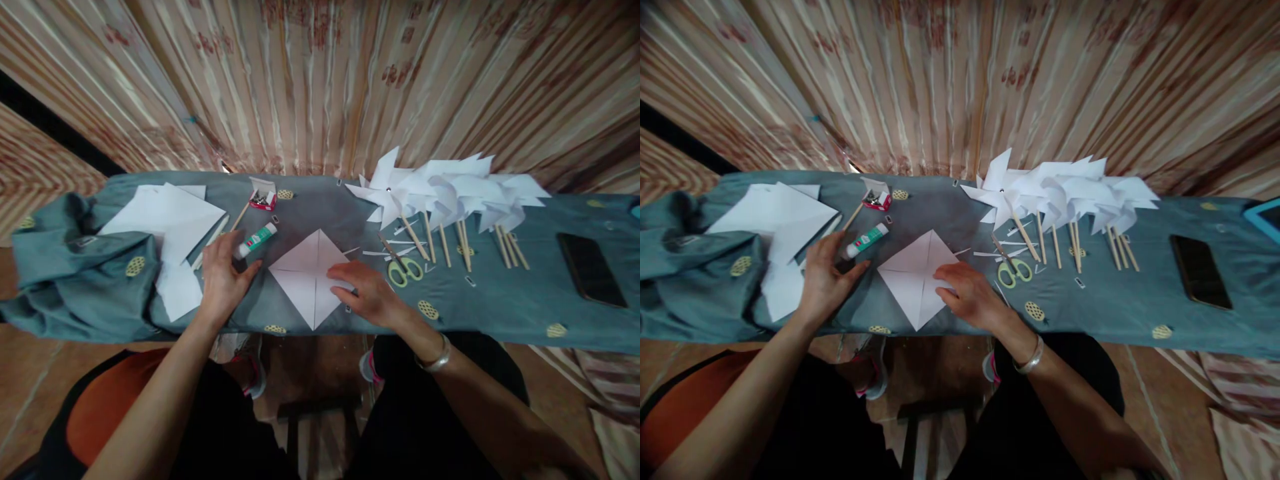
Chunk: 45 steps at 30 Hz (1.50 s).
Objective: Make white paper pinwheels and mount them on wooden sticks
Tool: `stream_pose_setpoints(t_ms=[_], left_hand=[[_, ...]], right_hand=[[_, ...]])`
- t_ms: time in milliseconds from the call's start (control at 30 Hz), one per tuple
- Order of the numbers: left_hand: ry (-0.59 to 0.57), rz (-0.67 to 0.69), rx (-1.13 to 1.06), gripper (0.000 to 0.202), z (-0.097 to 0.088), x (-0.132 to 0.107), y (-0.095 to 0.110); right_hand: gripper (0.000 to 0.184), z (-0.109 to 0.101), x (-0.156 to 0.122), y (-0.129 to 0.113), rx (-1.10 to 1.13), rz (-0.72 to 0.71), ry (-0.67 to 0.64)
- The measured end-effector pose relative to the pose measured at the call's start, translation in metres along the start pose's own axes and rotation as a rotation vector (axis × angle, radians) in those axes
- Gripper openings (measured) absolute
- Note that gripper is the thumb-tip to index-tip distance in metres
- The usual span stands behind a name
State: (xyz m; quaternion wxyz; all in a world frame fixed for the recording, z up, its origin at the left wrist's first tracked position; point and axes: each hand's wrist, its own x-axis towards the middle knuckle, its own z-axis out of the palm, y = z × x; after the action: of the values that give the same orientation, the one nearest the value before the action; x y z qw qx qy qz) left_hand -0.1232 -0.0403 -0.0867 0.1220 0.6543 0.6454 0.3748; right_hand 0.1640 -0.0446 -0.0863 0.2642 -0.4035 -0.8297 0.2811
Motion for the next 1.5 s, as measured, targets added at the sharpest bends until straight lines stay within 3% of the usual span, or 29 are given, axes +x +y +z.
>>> stream_pose_setpoints(t_ms=[67, 167, 267, 400, 733, 1067, 1233, 1500], left_hand=[[-0.057, 0.168, 0.082, 0.045, -0.002, -0.012, 0.012], [-0.411, 0.388, 0.045, 0.029, -0.001, -0.032, 0.031], [-0.557, 0.445, 0.009, 0.033, 0.005, -0.043, 0.043], [-0.628, 0.47, -0.016, 0.026, 0.01, -0.04, 0.044], [-0.566, 0.612, 0.038, 0.028, 0.002, -0.04, 0.042], [-0.565, 0.79, 0.157, 0.026, 0.003, -0.041, 0.037], [-0.563, 0.811, 0.174, 0.027, 0.004, -0.043, 0.037], [-0.547, 0.802, 0.159, 0.024, 0.007, -0.041, 0.041]], right_hand=[[0.025, 0.002, -0.004, -0.002, -0.032, -0.035, -0.011], [0.027, 0.001, -0.01, -0.008, -0.064, -0.068, -0.018], [0.03, 0.0, -0.016, -0.015, -0.089, -0.088, -0.048], [0.035, 0.001, -0.022, -0.02, -0.151, -0.106, -0.111], [0.048, -0.001, -0.029, -0.021, -0.238, -0.114, -0.182], [0.03, 0.011, -0.027, -0.024, -0.304, -0.216, -0.154], [0.028, 0.011, -0.027, -0.024, -0.293, -0.218, -0.132], [0.041, 0.026, -0.027, -0.028, -0.317, -0.176, -0.051]])
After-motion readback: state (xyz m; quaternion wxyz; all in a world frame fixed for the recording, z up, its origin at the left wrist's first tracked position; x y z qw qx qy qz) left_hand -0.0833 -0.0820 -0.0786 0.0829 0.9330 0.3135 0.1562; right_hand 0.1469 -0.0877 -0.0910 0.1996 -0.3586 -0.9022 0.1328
